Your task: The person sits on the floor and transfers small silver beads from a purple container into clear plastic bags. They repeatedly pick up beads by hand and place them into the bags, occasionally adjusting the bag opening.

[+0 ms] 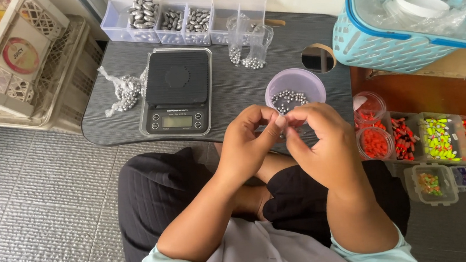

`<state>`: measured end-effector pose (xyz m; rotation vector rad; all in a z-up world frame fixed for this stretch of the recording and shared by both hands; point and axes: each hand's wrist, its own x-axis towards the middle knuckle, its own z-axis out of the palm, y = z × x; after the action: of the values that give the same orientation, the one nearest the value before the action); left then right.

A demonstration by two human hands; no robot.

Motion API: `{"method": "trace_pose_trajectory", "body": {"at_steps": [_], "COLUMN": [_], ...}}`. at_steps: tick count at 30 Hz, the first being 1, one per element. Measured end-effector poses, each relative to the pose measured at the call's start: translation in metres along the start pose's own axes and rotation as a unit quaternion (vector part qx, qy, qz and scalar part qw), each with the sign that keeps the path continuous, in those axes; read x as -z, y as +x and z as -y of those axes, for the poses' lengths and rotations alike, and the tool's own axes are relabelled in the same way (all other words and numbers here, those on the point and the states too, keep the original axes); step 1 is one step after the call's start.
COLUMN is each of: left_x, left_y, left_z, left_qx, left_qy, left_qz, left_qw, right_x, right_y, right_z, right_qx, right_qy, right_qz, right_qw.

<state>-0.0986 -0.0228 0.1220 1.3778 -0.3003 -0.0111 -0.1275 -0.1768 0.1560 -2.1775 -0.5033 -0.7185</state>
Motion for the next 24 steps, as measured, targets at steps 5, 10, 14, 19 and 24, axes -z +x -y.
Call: {"method": "trace_pose_trajectory", "body": {"at_steps": [5,10,14,19,24], "left_x": [0.000,0.004,0.010,0.022,0.051], "left_y": [-0.001,-0.006,-0.010,-0.009,0.008], "left_z": [0.001,0.018,0.026,0.024,0.039], "left_qx": [0.006,-0.030,-0.019,-0.009,-0.078], "left_qy": [-0.057,-0.116,-0.075,0.009,0.184], "left_qz": [0.014,0.064,0.101,0.103,0.032], "left_qw": [0.998,0.991,0.992,0.995,0.979], "right_x": [-0.005,-0.003,-0.002,-0.007,0.000], "right_y": [-0.001,-0.002,-0.004,-0.003,-0.005], "right_z": [0.003,-0.001,-0.005,-0.006,-0.022], "right_qx": [0.015,0.001,-0.031,-0.068,-0.113], "right_qy": [-0.012,0.029,0.052,0.093,0.129], "right_qz": [-0.011,-0.012,-0.021,-0.008,-0.015], "right_qw": [1.000,1.000,0.998,0.993,0.985]}}
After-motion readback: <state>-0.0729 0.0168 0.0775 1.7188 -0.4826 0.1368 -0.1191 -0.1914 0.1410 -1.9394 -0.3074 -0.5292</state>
